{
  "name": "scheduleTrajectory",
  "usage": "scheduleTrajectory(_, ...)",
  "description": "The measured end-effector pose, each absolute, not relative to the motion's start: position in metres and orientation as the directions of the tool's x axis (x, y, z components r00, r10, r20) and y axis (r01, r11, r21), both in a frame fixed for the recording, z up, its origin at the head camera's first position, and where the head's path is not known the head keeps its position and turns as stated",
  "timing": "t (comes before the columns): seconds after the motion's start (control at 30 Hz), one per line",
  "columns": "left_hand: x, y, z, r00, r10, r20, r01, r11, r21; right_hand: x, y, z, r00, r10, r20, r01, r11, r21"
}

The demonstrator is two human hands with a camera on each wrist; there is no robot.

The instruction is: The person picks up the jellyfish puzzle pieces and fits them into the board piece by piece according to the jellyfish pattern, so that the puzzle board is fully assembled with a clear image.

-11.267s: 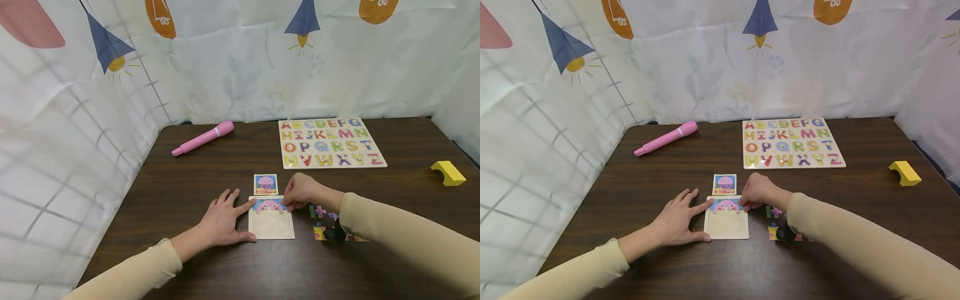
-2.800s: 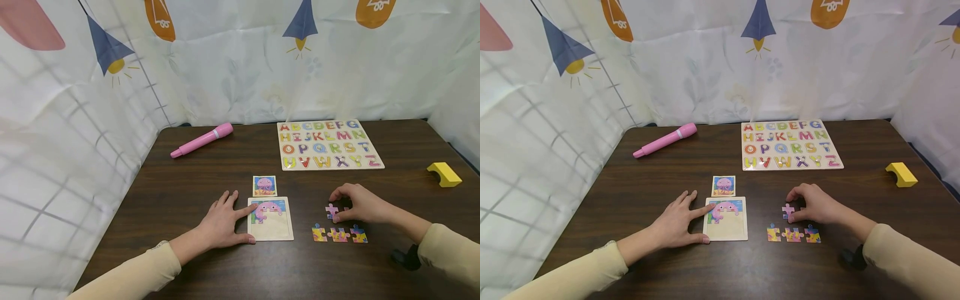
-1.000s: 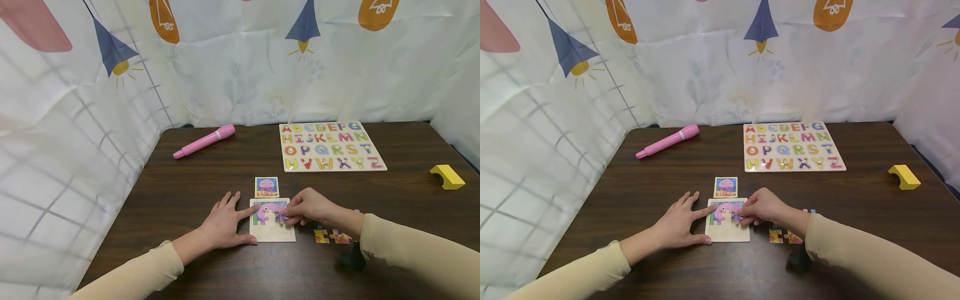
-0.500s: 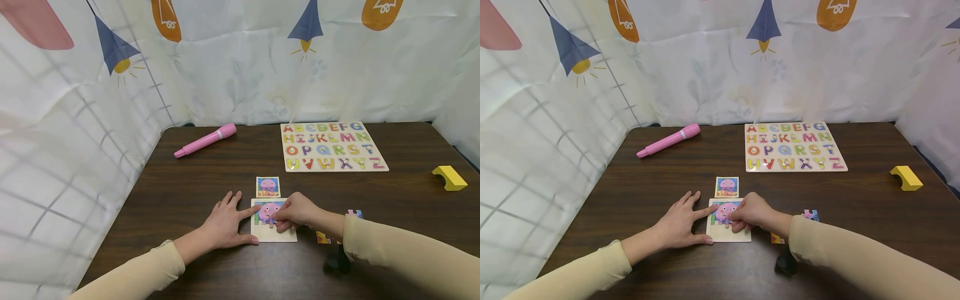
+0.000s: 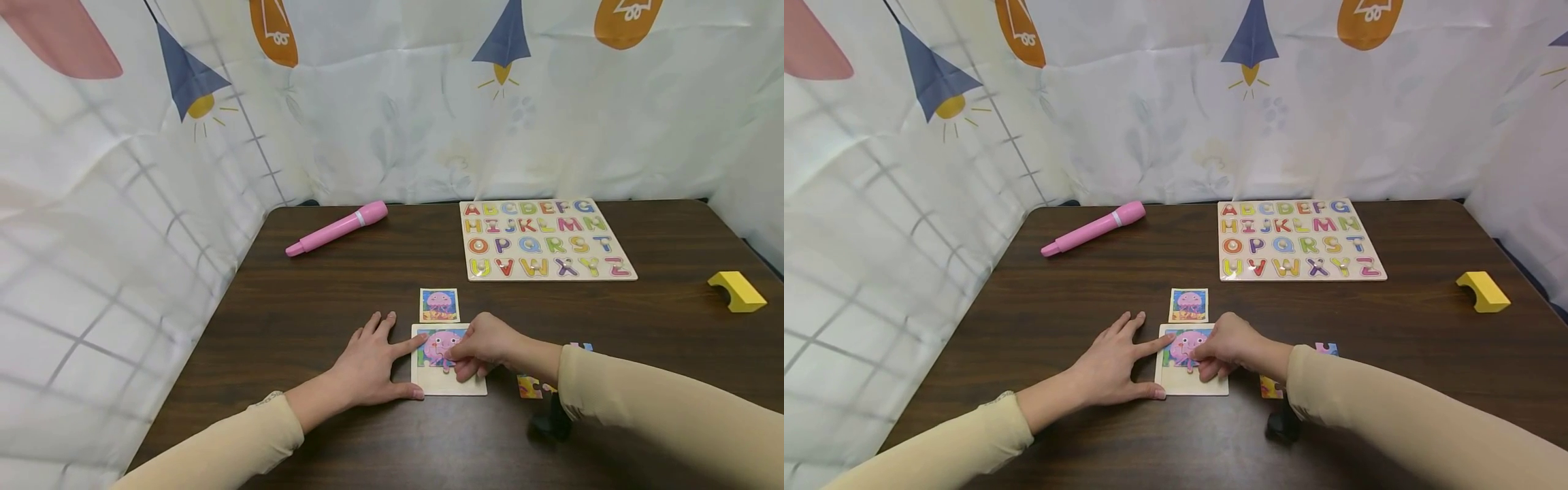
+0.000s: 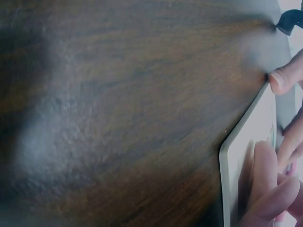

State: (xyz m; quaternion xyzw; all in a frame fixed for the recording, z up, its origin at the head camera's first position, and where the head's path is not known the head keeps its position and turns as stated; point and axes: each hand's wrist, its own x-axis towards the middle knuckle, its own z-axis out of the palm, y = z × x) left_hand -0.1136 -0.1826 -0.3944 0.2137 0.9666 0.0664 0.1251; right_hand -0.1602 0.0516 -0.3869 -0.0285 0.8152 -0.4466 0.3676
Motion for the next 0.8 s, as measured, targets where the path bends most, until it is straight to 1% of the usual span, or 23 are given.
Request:
scheduleTrajectory(0.3, -0.1138, -0.1833, -0.3945, -0.88, 0.428, -0.208, 0.397, 0.901, 0.175, -0.1659, 0.0494, -0.3852, -0.709, -0.37, -0.601, 0.264, 0.65, -0.712)
scheduleTrajectory(0.6, -0.1124, -0.1838, -0.395, -0.879, 0.429, -0.209, 0.395, 0.9, 0.183, -0.1628, 0.0478, -0.3888, -0.744, -0.371, -0.556, 0.2, 0.67, -0.715)
scheduleTrajectory(0.8, -0.1118, -0.1837, -0.3955, -0.879, 0.431, -0.205, 0.396, 0.899, 0.188, -0.1623, 0.0445, -0.3877, -0.755, -0.341, -0.56, 0.185, 0.708, -0.681)
